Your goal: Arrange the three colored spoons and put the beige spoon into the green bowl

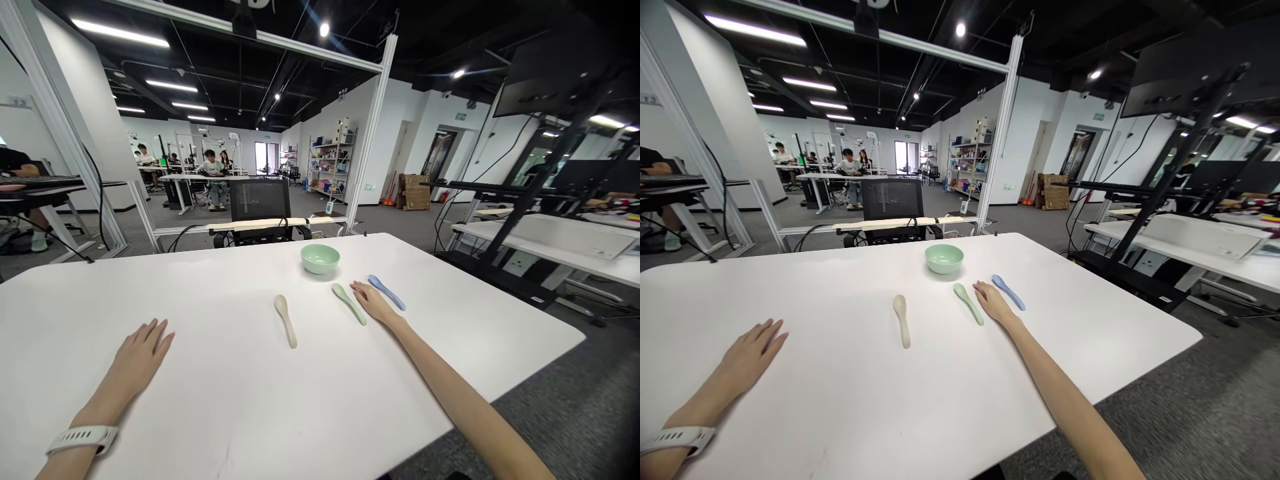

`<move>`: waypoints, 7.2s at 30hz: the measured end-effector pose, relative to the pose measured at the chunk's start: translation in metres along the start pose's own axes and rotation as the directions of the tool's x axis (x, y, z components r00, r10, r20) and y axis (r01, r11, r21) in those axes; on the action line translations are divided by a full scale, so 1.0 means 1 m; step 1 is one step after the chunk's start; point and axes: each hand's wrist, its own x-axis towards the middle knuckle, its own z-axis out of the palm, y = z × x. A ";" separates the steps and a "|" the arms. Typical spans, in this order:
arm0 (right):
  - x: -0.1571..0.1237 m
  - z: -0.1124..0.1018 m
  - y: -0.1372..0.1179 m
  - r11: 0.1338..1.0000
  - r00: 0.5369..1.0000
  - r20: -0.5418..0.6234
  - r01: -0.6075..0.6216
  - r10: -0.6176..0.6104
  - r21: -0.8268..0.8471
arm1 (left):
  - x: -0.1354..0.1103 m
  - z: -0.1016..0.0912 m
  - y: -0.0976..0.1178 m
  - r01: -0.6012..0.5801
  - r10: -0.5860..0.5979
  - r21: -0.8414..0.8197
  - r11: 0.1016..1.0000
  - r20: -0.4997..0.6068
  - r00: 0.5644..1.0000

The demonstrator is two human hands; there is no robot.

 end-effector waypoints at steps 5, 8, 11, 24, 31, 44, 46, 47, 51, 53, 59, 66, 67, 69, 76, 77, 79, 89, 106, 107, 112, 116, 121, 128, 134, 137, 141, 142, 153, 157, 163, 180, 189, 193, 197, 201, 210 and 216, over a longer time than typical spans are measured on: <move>-0.001 0.000 -0.003 1.000 1.000 -0.003 -0.004 0.004 -0.011 | 0.000 0.002 0.003 0.064 -0.064 -0.003 0.998 -0.002 0.998; -0.001 -0.001 -0.005 1.000 1.000 -0.005 -0.002 0.002 -0.003 | 0.001 0.003 0.003 0.087 -0.087 0.011 0.996 0.008 0.996; -0.001 -0.002 -0.006 1.000 1.000 -0.010 -0.001 0.001 -0.002 | 0.001 0.005 0.001 0.070 -0.070 0.011 0.997 0.008 0.998; 0.007 -0.011 -0.024 0.998 0.986 -0.152 -0.068 0.069 0.016 | 0.002 0.015 -0.006 0.107 -0.110 0.052 0.993 0.060 0.992; 0.001 0.013 -0.133 0.985 0.998 0.059 0.013 -0.024 0.173 | 0.001 0.015 -0.005 0.115 -0.116 0.042 0.992 0.016 0.993; -0.023 0.056 -0.213 0.977 0.963 0.268 -0.041 -0.017 0.208 | 0.001 0.009 -0.001 0.084 -0.084 0.050 0.995 0.005 0.996; -0.011 0.044 -0.201 0.978 0.981 0.192 -0.035 -0.006 0.207 | 0.000 0.009 -0.001 0.065 -0.065 0.048 0.997 -0.005 0.998; -0.002 0.035 -0.194 0.981 0.989 0.144 -0.034 0.006 0.193 | 0.000 0.009 -0.001 0.058 -0.058 0.047 0.997 -0.009 0.998; 0.046 -0.004 -0.164 0.997 0.999 -0.010 -0.039 0.040 0.062 | 0.000 0.014 -0.003 0.074 -0.073 0.047 0.996 -0.024 0.997; 0.070 -0.018 -0.153 0.998 0.998 -0.040 -0.042 0.041 -0.035 | 0.000 0.015 -0.004 0.090 -0.089 0.048 0.995 -0.013 0.996; 0.115 -0.026 -0.144 0.868 0.980 0.040 -0.155 0.197 -0.472 | 0.000 0.014 -0.003 0.106 -0.109 0.079 0.991 0.031 0.994; 0.136 -0.011 -0.144 0.808 0.964 0.103 -0.143 0.243 -0.572 | -0.002 0.012 0.000 0.070 -0.071 0.092 0.993 0.013 0.997; 0.138 -0.009 -0.143 0.807 0.962 0.115 -0.141 0.249 -0.573 | -0.002 0.011 0.000 0.065 -0.066 0.091 0.994 0.006 0.998; 0.141 -0.005 -0.140 0.807 0.956 0.133 -0.142 0.262 -0.573 | -0.002 0.011 0.000 0.064 -0.063 0.089 0.994 -0.010 0.998; 0.139 -0.005 -0.133 0.834 0.959 0.117 -0.159 0.258 -0.529 | -0.003 0.009 0.000 0.018 -0.014 0.081 0.997 -0.059 0.998; 0.137 -0.008 -0.131 0.840 0.964 0.101 -0.161 0.247 -0.518 | -0.003 0.009 -0.001 0.022 -0.018 0.081 0.996 -0.049 0.999; 0.128 -0.016 -0.124 0.867 0.977 0.046 -0.163 0.208 -0.471 | -0.003 0.011 -0.002 0.029 -0.026 0.079 0.996 -0.030 0.999; 0.033 -0.013 -0.033 0.978 1.000 -0.017 -0.002 -0.002 -0.207 | -0.002 0.014 -0.002 0.102 -0.103 0.061 0.993 0.015 0.995; 0.001 0.001 -0.004 0.997 0.998 0.070 0.003 0.003 -0.079 | -0.001 0.011 0.000 0.113 -0.115 0.070 0.991 0.034 0.993; 0.004 -0.001 -0.006 0.996 0.999 0.050 -0.015 0.019 -0.086 | -0.001 0.010 0.000 0.108 -0.110 0.068 0.992 0.026 0.994; 0.042 -0.021 -0.034 0.989 0.994 -0.072 -0.086 0.078 -0.120 | -0.002 0.011 -0.004 0.024 -0.024 0.062 0.998 0.006 1.000; 0.088 -0.036 -0.074 0.978 0.996 -0.050 -0.081 0.073 -0.191 | -0.002 0.010 -0.003 0.021 -0.024 0.077 0.997 0.041 0.999; 0.128 -0.031 -0.113 0.926 0.959 0.154 -0.175 0.237 -0.336 | -0.002 0.006 0.006 0.108 -0.111 0.071 0.992 0.040 0.993; 0.150 -0.010 -0.133 0.890 0.921 0.224 -0.210 0.320 -0.405 | -0.004 -0.001 0.013 0.115 -0.116 0.052 0.992 0.019 0.993; 0.158 -0.005 -0.137 0.868 0.899 0.248 -0.226 0.361 -0.442 | -0.005 -0.004 0.018 0.133 -0.136 0.051 0.990 0.054 0.989; 0.160 -0.004 -0.139 0.875 0.902 0.248 -0.226 0.355 -0.428 | -0.005 -0.003 0.018 0.139 -0.141 0.047 0.989 0.041 0.989; 0.154 -0.011 -0.136 0.905 0.944 0.145 -0.230 0.297 -0.359 | -0.005 -0.002 0.017 0.137 -0.138 0.040 0.990 0.020 0.990; 0.149 -0.015 -0.133 0.927 0.961 0.095 -0.219 0.258 -0.305 | -0.006 -0.002 0.017 0.139 -0.140 0.039 0.990 0.021 0.990; 0.021 -0.039 -0.076 0.991 0.992 -0.090 -0.096 0.088 -0.092 | -0.004 -0.001 0.013 0.111 -0.112 0.045 0.993 0.021 0.993; -0.023 -0.018 -0.070 0.975 0.979 -0.053 -0.201 0.197 -0.094 | -0.004 0.003 0.007 0.092 -0.092 0.044 0.995 -0.002 0.996; -0.039 0.002 -0.081 0.940 0.947 -0.052 -0.321 0.317 -0.119 | 0.000 -0.012 0.018 0.042 -0.044 -0.021 0.999 -0.071 0.997; -0.044 0.058 -0.186 0.984 0.986 0.104 -0.143 0.132 0.110 | 0.019 -0.005 0.274 -0.361 0.449 -0.486 0.796 0.073 0.891; -0.037 0.047 -0.164 0.958 0.987 0.030 -0.161 0.158 0.238 | 0.026 -0.010 0.287 -0.394 0.512 -0.460 0.796 0.162 0.844; -0.036 0.033 -0.125 0.975 0.994 -0.046 -0.087 0.098 0.204 | 0.031 -0.007 0.300 -0.453 0.559 -0.434 0.779 0.152 0.815; -0.041 0.024 -0.088 0.985 0.994 -0.072 -0.068 0.080 0.156 | 0.025 -0.003 0.294 -0.468 0.548 -0.419 0.778 0.088 0.832; -0.042 0.027 -0.072 0.983 0.979 -0.116 -0.157 0.167 0.093 | 0.017 -0.004 0.283 -0.469 0.523 -0.386 0.794 0.042 0.851; -0.042 0.041 -0.077 0.958 0.950 -0.123 -0.278 0.285 0.077 | 0.011 0.000 0.283 -0.441 0.483 -0.335 0.833 0.048 0.874; -0.043 0.045 -0.075 0.949 0.939 -0.159 -0.286 0.305 0.130 | 0.013 0.008 0.284 -0.469 0.498 -0.316 0.825 0.011 0.867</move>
